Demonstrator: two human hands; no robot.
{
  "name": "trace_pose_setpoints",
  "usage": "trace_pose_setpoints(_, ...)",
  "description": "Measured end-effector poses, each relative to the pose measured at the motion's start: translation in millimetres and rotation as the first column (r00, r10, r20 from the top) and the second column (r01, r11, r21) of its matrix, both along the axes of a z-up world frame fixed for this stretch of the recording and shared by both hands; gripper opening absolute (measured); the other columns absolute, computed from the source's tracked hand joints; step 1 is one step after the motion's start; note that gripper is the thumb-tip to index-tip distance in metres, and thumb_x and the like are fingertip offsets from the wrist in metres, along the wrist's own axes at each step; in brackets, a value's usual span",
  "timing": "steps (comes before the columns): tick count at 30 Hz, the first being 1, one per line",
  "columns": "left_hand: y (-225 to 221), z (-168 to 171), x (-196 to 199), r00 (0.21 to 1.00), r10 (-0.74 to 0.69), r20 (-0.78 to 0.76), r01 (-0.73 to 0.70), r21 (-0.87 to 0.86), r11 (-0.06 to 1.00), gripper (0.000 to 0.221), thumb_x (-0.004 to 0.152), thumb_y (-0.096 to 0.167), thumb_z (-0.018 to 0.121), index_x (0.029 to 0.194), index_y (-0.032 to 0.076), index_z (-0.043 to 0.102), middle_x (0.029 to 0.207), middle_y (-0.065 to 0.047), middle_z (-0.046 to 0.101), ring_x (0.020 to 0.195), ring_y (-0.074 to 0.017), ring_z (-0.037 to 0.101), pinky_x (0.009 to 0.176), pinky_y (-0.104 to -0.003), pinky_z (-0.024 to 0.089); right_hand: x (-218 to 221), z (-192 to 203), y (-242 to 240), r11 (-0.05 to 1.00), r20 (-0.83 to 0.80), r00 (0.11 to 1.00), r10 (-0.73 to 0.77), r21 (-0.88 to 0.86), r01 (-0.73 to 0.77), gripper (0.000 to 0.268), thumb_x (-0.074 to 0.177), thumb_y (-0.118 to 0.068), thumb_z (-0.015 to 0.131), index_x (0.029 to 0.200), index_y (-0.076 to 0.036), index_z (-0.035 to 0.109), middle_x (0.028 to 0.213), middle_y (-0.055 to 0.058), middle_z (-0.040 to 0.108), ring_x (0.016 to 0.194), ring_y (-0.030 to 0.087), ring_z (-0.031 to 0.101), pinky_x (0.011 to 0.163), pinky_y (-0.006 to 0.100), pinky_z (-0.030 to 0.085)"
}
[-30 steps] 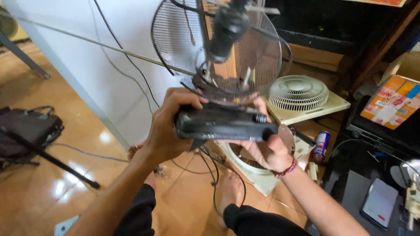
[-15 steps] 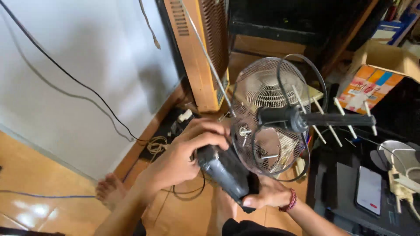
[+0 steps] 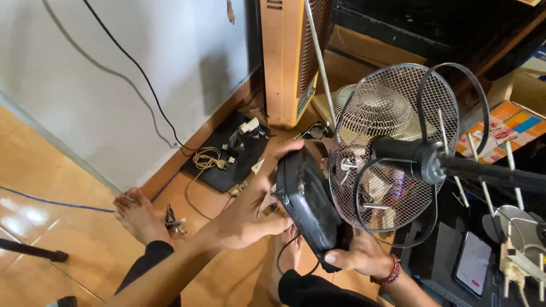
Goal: Repairing a fan by mounting the motor housing and securing it with a screwdriver and tape.
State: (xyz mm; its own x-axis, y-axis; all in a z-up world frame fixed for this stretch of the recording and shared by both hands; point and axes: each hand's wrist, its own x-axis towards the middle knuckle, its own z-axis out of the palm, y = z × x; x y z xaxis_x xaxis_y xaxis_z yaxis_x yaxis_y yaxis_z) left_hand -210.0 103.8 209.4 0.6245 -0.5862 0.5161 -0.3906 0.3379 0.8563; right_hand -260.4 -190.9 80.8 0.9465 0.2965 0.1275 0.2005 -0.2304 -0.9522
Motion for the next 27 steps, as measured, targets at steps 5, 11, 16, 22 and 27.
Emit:
trace_pose_setpoints(5,8.1,-2.2,-3.8,0.992,-0.054,-0.118,0.052,-0.019,0.998,0.094,0.077,0.011,0.066,0.157,0.018,0.016,0.139,-0.018,0.050,0.116,-0.0313,0.062,0.099,-0.050,0.058,-1.4,7.2,4.9,1.000,0.015,1.000,0.006,-0.020,-0.006,0.093,0.066,-0.034,0.084,0.143,0.004,0.048,0.134,0.020,0.064,0.112,0.031,0.064,0.099,0.043,0.053)
trace_pose_setpoints(11,15.5,-4.5,-8.0,0.987,-0.033,-0.156,0.026,-0.045,0.999,0.100,0.074,0.011,0.072,0.157,0.017,0.016,0.141,-0.021,0.049,0.114,-0.0333,0.065,0.090,-0.044,0.061,-1.9,5.3,5.8,1.000,-0.028,1.000,-0.004,0.003,0.004,0.100,0.061,-0.029,0.085,0.145,0.005,0.044,0.137,0.023,0.059,0.118,0.035,0.060,0.103,0.047,0.049)
trace_pose_setpoints(16,16.2,-7.7,-6.6,0.988,0.059,-0.144,-0.059,0.005,0.998,0.101,0.074,0.030,0.078,0.156,0.016,0.022,0.141,-0.020,0.053,0.120,-0.0336,0.065,0.093,-0.046,0.062,-3.9,15.1,17.9,0.990,0.002,0.999,0.035,0.133,-0.035,0.104,0.063,-0.021,0.082,0.153,0.002,0.034,0.148,0.024,0.049,0.129,0.038,0.052,0.108,0.052,0.046)
trace_pose_setpoints(22,16.7,-12.5,-4.2,0.970,-0.003,-0.242,-0.010,-0.053,0.999,0.101,0.073,0.011,0.079,0.158,0.017,0.024,0.140,-0.019,0.056,0.114,-0.0288,0.066,0.093,-0.038,0.059,-2.7,12.8,13.5,1.000,0.085,0.996,-0.016,-0.015,0.017,0.103,0.062,-0.026,0.081,0.150,0.002,0.037,0.151,0.023,0.049,0.134,0.039,0.051,0.112,0.052,0.041)
trace_pose_setpoints(27,15.9,-12.5,-3.6,0.963,-0.031,-0.269,0.012,-0.071,0.997,0.103,0.073,0.012,0.081,0.158,0.018,0.023,0.141,-0.021,0.055,0.116,-0.0323,0.068,0.097,-0.044,0.061,-3.8,15.5,14.9,0.992,-0.044,0.999,0.011,0.129,-0.006,0.097,0.067,-0.021,0.082,0.149,0.003,0.038,0.140,0.024,0.059,0.121,0.037,0.061,0.102,0.049,0.052)
